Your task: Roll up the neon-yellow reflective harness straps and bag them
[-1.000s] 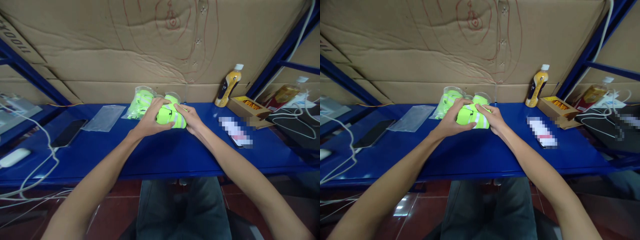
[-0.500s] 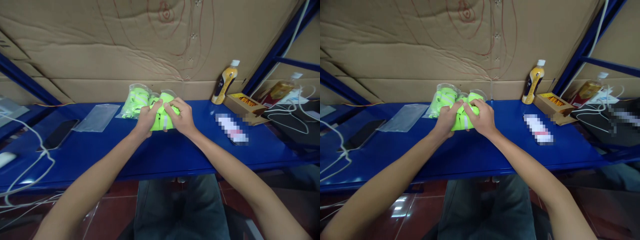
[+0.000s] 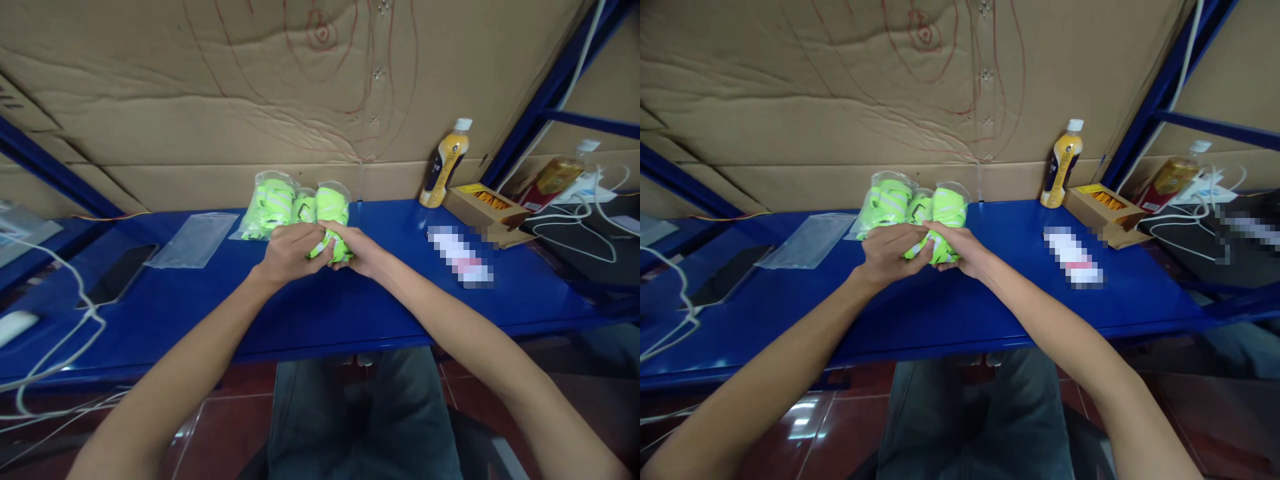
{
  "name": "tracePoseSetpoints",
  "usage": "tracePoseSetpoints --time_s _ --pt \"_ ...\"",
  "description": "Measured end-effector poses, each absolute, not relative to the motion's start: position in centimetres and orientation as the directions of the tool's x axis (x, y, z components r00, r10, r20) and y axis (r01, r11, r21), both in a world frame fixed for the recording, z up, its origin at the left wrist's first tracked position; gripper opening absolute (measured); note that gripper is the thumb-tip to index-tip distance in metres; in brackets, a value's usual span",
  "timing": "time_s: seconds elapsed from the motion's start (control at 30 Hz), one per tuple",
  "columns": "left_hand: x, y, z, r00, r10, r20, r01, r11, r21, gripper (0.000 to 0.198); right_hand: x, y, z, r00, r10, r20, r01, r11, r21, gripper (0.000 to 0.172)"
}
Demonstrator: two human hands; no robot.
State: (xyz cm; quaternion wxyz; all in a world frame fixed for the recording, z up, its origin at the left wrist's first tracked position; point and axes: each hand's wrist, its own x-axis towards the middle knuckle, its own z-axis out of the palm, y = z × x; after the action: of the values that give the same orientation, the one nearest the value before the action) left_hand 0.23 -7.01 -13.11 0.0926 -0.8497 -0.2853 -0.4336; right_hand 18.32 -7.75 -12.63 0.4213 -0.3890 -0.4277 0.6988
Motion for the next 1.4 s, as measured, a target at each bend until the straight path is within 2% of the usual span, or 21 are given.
tracePoseSetpoints --time_s 0.13,0.23,0.37,0.47,0.57,0.67,0.8,0.93,1.03,1.13,1.2,1.27,1.33,1.4 --pt "1.4 -7.5 -12.8 0.257 0.473 0.842 0.614 -0.753 0.236 0.029 17.5 -8.0 -12.5 -0.1 0.994 -0.052 -0.367 -0.086 -0.926 0.059" --pt "2.1 -7.8 -11.9 0.167 0.589 0.79 0.591 -0.701 0.398 0.04 17.1 -8.0 -13.1 0.038 0.995 0.094 -0.328 0.101 -0.939 0.062" --pt "1.7 -7.2 -11.0 0.278 0.78 0.561 0.529 -0.612 0.588 0.046 17.7 -7.9 -13.9 0.14 0.943 0.301 -0.07 0.313 -0.947 0.053" --pt "0.9 -6.4 -11.2 0.395 0.779 0.486 0.439 -0.625 0.646 0.054 18.5 -8.1 -13.7 0.129 0.854 0.504 0.127 0.489 -0.863 0.048" --pt "0.5 -5.8 -11.7 0.452 0.767 0.456 0.409 -0.633 0.657 0.063 19.1 -8.4 -13.3 0.006 0.796 0.606 0.222 0.589 -0.777 0.053" --pt "0.7 -5.6 -12.1 0.424 0.809 0.406 0.475 -0.581 0.661 0.065 19.6 -8.5 -13.3 -0.125 0.786 0.606 0.28 0.614 -0.738 0.066" --pt "1.3 -6.3 -11.9 0.361 0.836 0.412 0.565 -0.548 0.617 0.065 19.9 -8.2 -13.6 -0.185 0.792 0.582 0.382 0.604 -0.7 0.079" --pt "1.2 -6.6 -11.9 0.367 0.837 0.406 0.622 -0.546 0.562 0.067 20.1 -8.4 -13.6 -0.26 0.846 0.465 0.451 0.532 -0.717 0.095" --pt "0.7 -5.8 -12.3 0.361 0.865 0.348 0.615 -0.501 0.608 0.067 19.9 -8.7 -13.4 -0.292 0.885 0.362 0.469 0.462 -0.753 0.105" --pt "0.4 -4.8 -12.7 0.356 0.887 0.294 0.531 -0.451 0.717 0.066 19.6 -9.0 -12.6 -0.309 0.9 0.308 0.474 0.427 -0.77 0.112" --pt "0.3 -4.4 -12.8 0.333 0.898 0.288 0.471 -0.423 0.774 0.066 19.9 -9.3 -11.9 -0.318 0.882 0.347 0.444 0.462 -0.768 0.104" --pt "0.4 -4.3 -12.9 0.309 0.903 0.298 0.429 -0.411 0.804 0.063 21.0 -10.1 -11.0 -0.315 0.833 0.455 0.437 0.553 -0.709 0.089" --pt "0.6 -4.4 -12.9 0.29 0.915 0.281 0.408 -0.384 0.828 0.061 23.4 -11.6 -10.4 -0.293 0.752 0.591 0.506 0.646 -0.572 0.071" --pt "0.8 -4.6 -12.8 0.259 0.932 0.252 0.406 -0.342 0.847 0.061 26.7 -13.7 -10.4 -0.252 0.683 0.686 0.598 0.667 -0.444 0.047"
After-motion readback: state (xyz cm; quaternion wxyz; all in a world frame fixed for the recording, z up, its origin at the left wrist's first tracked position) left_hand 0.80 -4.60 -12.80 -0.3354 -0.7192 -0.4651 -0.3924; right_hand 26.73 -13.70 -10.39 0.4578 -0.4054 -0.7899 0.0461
